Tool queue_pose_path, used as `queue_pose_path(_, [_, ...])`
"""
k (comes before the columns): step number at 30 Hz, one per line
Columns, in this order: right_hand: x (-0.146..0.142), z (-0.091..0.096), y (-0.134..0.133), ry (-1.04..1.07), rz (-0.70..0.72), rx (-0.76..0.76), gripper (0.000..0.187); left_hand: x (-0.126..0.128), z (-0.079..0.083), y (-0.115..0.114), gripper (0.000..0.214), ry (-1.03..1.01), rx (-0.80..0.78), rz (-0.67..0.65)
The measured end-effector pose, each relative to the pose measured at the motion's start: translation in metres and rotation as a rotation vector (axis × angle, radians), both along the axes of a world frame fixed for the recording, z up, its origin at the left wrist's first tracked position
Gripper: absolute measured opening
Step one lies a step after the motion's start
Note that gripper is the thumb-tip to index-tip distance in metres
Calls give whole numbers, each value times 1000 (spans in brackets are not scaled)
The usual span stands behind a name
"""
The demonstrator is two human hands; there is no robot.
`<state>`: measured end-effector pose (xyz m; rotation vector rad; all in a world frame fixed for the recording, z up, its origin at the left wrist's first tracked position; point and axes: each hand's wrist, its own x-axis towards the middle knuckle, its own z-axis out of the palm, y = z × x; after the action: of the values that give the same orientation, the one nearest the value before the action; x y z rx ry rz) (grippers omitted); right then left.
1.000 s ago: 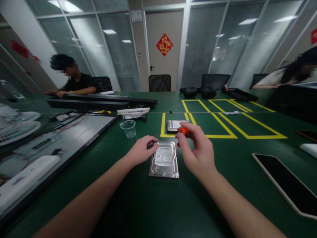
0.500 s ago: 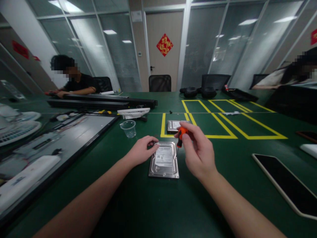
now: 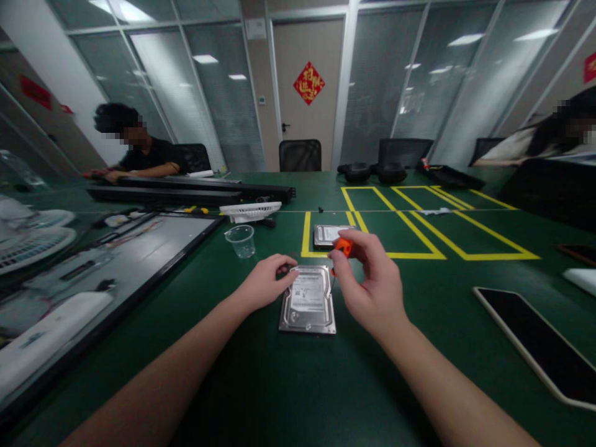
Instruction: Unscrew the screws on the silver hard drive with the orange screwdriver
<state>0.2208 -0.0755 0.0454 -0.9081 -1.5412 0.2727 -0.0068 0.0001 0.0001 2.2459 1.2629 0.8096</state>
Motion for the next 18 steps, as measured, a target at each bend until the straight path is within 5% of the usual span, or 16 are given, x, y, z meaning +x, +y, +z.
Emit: queue_pose_path(18, [-1, 3, -2, 42, 63, -23, 29, 0, -1, 0, 29, -2, -6, 1])
